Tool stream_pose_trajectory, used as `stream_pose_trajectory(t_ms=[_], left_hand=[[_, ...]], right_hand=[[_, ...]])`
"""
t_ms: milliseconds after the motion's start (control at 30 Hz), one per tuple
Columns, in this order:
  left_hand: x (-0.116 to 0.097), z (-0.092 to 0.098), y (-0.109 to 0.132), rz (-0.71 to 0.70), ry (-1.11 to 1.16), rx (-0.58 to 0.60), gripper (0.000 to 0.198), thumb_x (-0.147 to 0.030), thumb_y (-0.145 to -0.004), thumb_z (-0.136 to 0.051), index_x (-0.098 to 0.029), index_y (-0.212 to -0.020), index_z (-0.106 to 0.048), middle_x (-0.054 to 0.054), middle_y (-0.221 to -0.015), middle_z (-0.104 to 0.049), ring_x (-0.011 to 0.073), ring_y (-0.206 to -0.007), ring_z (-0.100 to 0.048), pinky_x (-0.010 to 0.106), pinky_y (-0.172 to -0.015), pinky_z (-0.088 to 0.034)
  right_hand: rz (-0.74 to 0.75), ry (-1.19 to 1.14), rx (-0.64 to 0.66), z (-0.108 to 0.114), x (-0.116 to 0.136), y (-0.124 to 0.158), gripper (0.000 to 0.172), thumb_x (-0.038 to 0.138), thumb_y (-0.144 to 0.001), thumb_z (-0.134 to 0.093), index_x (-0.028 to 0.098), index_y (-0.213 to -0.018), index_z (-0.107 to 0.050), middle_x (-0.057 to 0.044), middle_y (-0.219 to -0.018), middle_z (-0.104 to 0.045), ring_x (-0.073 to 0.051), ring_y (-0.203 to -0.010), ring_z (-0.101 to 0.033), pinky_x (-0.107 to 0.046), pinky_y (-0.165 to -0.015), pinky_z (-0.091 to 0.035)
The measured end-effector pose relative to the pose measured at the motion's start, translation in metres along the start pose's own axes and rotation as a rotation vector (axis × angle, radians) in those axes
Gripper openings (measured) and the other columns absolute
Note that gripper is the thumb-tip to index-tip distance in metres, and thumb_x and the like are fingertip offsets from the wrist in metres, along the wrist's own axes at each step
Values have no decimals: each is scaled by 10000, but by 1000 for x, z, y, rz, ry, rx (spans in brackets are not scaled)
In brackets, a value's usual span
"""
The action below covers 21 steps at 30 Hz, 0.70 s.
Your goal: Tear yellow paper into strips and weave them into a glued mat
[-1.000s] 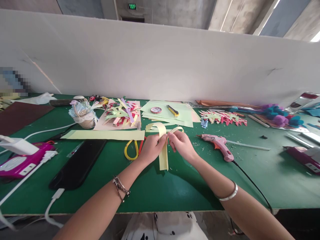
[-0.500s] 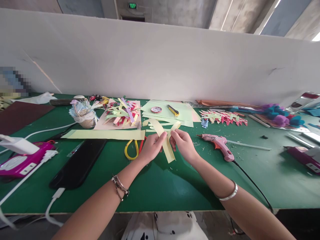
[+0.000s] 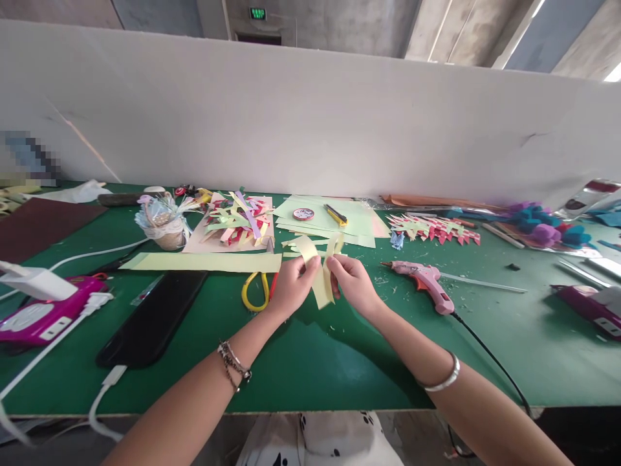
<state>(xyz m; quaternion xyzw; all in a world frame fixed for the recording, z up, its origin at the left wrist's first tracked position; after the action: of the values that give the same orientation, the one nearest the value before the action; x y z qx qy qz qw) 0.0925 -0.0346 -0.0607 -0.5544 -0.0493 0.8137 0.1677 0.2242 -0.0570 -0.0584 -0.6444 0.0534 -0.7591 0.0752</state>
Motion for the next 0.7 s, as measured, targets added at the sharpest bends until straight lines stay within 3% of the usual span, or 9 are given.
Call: stream_pose_trajectory(t_ms=[67,167,233,333,533,700], left_hand=[[0,1,-1,45,40,-14,424,-491,-830,-397,-188,-534,-385,-37,-424,-395,97,-399,-399,226,-423,-295],[0,0,-1,64,10,79,448,-505,-825,-395,-175,-528,-458,-17,-439,-452,114,-427,-443,233,-452,-329],[-2,-2,-1,5,-10,147,388,-472,-816,-429,-169,-586,-507,-13,-504,-499,121,-480,-472,231,-486,-347],[-4,-4,1,-78,-22,143,283,-395,-813,-451,-172,-652,-515,-15,-586,-530,121,-537,-487,229,-525,-355],[-4,-2,0,-89,-74,65,352,-296,-770,-429,-197,-490,-240,-62,-450,-232,73,-420,-237,235,-440,-203],[-2,-1,0,-74,-44,112,334,-311,-787,-419,-195,-524,-249,-63,-482,-215,75,-446,-224,234,-440,-182]], right_hand=[[12,-16,-72,2,-1,-1,403,403,-863,-391,197,-518,-358,61,-381,-400,-59,-339,-345,-214,-423,-323],[15,-86,-140,4,-2,-3,400,407,-869,-388,194,-530,-365,61,-403,-405,-57,-350,-358,-211,-430,-319],[12,-125,-144,5,-3,-3,394,406,-870,-389,194,-539,-363,62,-411,-402,-58,-360,-369,-211,-435,-317],[-8,-142,-125,5,-3,-4,402,435,-869,-371,198,-545,-356,68,-405,-354,-62,-362,-323,-216,-416,-278],[87,116,-95,4,-2,-3,324,446,-799,-483,191,-608,-419,57,-509,-335,-76,-467,-291,-226,-441,-233],[152,251,-59,2,0,0,324,326,-819,-421,197,-542,-311,57,-492,-276,-76,-469,-249,-231,-447,-210]])
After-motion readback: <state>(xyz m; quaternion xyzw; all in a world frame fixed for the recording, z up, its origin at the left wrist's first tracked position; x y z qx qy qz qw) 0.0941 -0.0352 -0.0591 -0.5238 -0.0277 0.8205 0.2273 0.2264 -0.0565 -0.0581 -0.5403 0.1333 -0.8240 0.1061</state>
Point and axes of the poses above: each hand's wrist, its own y-axis away from the middle knuckle, its own z-axis out of the back of the hand, x = y × z, the point moved 1 cm from there along -y, towards the middle knuckle
